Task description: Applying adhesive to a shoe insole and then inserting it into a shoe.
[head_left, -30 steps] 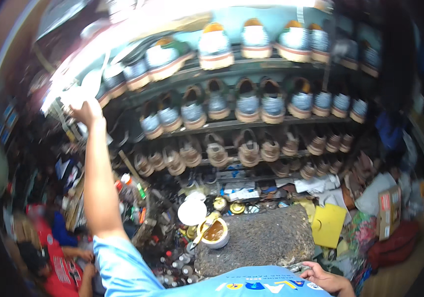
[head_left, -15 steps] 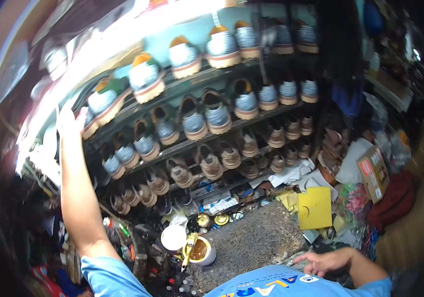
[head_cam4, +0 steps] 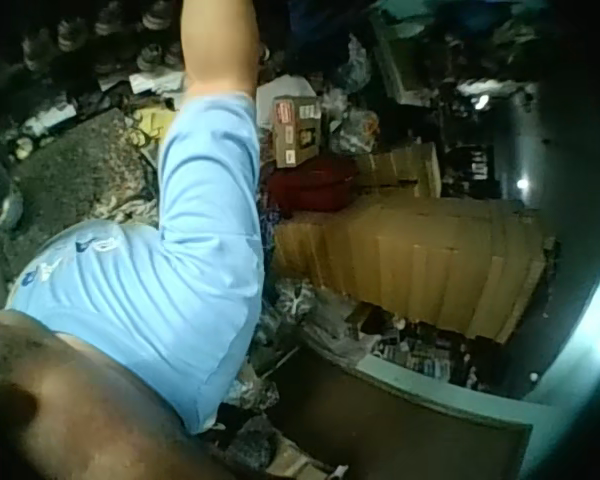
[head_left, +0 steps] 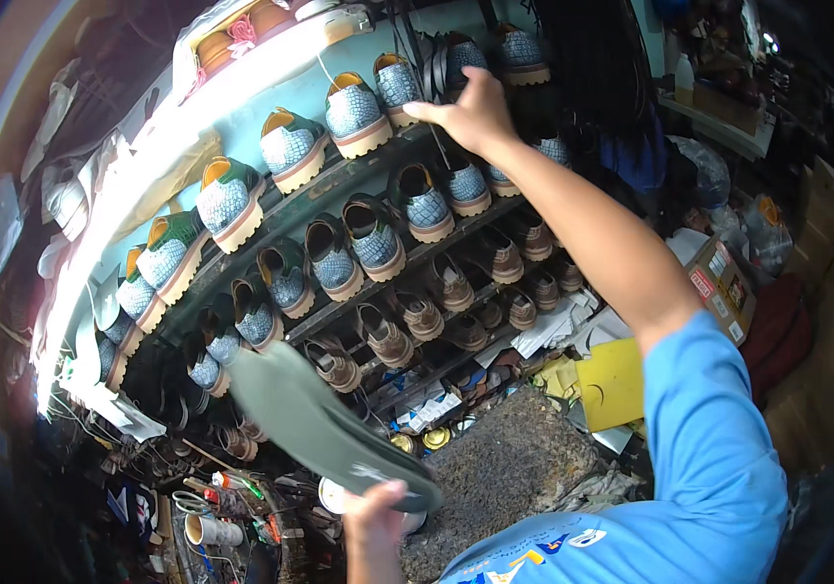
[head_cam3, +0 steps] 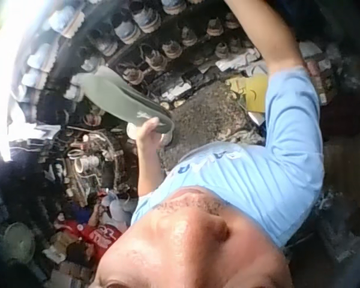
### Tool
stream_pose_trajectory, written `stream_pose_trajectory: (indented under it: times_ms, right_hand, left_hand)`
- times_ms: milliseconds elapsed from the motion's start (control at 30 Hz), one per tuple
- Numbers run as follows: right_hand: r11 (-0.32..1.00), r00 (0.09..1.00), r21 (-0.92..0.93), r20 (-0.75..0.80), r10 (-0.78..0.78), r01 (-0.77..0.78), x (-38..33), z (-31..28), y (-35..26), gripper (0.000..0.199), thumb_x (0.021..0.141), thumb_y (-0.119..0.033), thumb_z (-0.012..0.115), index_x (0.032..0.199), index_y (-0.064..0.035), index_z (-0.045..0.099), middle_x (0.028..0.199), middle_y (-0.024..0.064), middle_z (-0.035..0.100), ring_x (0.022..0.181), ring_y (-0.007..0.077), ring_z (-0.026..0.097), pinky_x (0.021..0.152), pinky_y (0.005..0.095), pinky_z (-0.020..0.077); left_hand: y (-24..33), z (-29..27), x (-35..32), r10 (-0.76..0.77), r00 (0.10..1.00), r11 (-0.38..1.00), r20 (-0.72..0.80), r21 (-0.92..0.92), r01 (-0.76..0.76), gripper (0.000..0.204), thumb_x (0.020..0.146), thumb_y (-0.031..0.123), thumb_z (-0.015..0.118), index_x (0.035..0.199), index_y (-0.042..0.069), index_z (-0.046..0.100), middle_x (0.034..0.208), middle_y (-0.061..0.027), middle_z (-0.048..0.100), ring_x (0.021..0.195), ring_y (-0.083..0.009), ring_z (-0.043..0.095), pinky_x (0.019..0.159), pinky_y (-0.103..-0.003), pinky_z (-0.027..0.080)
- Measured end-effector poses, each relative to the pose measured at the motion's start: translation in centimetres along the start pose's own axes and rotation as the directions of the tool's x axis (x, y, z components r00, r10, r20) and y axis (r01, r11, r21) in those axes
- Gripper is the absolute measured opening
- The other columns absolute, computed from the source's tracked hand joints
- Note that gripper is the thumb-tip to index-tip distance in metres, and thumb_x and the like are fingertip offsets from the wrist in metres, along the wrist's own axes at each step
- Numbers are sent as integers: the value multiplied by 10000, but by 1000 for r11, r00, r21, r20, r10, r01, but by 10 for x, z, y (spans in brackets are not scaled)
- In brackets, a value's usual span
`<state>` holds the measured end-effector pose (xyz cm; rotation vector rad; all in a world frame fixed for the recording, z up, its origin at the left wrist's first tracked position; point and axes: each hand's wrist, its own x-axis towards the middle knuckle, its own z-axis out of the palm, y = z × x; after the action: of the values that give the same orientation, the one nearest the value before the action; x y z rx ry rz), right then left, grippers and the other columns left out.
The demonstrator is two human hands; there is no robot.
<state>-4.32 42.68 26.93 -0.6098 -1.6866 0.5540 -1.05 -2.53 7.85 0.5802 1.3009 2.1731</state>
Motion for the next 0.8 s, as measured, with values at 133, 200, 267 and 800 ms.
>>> stream_pose_trajectory:
  times_ms: [133,200,267,800]
  right_hand:
    - [995,975,-85,-210,-68,51,33,53,12,669,749,-330,849,1232,30,559,1222,259,602,1185,443,575,1031,505,483]
    - [970,902,-87,-357,-244,228,26,43,31,355,731,-161,779,1000,-4,611,1022,238,638,996,441,625,903,517,524]
    - [931,841,-102,-404,-360,350,-16,19,30,278,714,-161,779,895,-14,628,909,188,625,907,413,608,787,516,497]
    - [959,561,193,826,-45,-208,-471,-179,39,489,678,-63,783,1162,-62,705,1225,128,543,1194,343,518,1030,429,448]
  left_hand:
    - [-44,10,-44,-288,954,954,-79,-112,279,455,737,44,710,1166,-25,576,975,-141,692,846,-271,713,803,-407,605]
    - [-44,11,-52,-359,926,930,-118,-130,344,418,769,39,679,1169,-29,578,985,-119,689,876,-248,709,809,-396,598]
    - [-39,14,-55,-322,927,943,-191,-151,296,401,787,45,665,1170,-30,576,997,-122,687,886,-246,708,815,-397,597]
    - [-139,-23,-23,-838,523,537,-155,-66,841,410,954,150,645,1310,-28,551,1174,-128,686,1061,-251,677,967,-390,541]
